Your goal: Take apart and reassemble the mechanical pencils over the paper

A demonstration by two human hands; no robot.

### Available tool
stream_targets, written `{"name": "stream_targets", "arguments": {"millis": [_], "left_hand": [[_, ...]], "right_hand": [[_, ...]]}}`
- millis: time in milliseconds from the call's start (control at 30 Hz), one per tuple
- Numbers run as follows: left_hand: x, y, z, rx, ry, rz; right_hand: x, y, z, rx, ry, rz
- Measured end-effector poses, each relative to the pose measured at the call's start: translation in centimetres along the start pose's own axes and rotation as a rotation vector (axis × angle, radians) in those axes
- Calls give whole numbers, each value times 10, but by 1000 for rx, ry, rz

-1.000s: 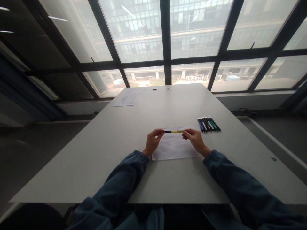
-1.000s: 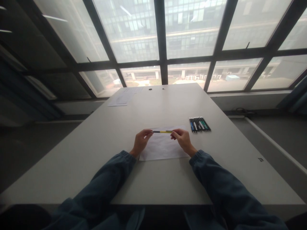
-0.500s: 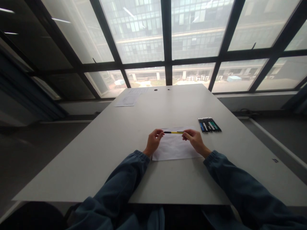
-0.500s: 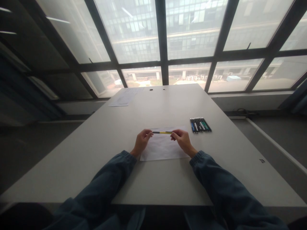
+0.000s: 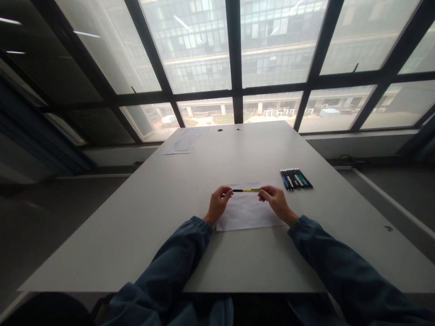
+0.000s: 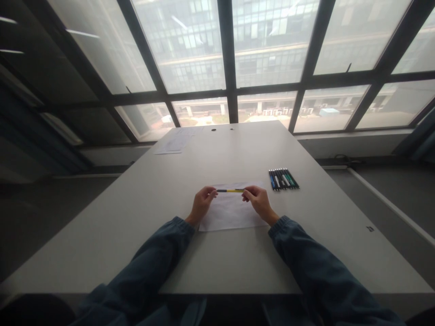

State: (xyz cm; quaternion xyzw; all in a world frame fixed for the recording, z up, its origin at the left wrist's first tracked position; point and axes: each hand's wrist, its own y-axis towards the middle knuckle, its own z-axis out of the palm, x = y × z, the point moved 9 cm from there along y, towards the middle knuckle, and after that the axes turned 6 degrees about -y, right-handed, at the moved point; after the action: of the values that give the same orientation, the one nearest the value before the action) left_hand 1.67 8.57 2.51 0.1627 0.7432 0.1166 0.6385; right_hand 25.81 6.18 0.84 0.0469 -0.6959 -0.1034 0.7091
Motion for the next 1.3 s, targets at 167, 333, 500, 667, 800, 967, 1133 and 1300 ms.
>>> {"name": "stream_targets", "arguments": {"millis": [167, 333, 500, 667, 800, 967, 1133, 1300], "left_hand": [[-3, -2, 3, 33, 0, -9], [-7, -2, 6, 59, 17, 5], [-5, -2, 7, 69, 21, 5], [-4, -2, 6, 66, 40, -9], [-6, -2, 7, 77, 53, -13], [-4, -1, 7, 88, 54, -25], [-3, -1, 7, 99, 38, -20], [-2, -2, 6, 79, 25, -22]], "right_hand": [[-1, 1, -2, -13, -7, -10], [2, 0, -4, -20, -12, -12], [5, -1, -5, -28, -20, -19], [1, 0, -5, -24, -21, -26], [1, 0, -6, -26, -25, -24], [4, 0, -5, -22, -5, -11], [1, 1, -5, -15, -6, -4], [-1, 0, -6, -8, -7, -2]]}}
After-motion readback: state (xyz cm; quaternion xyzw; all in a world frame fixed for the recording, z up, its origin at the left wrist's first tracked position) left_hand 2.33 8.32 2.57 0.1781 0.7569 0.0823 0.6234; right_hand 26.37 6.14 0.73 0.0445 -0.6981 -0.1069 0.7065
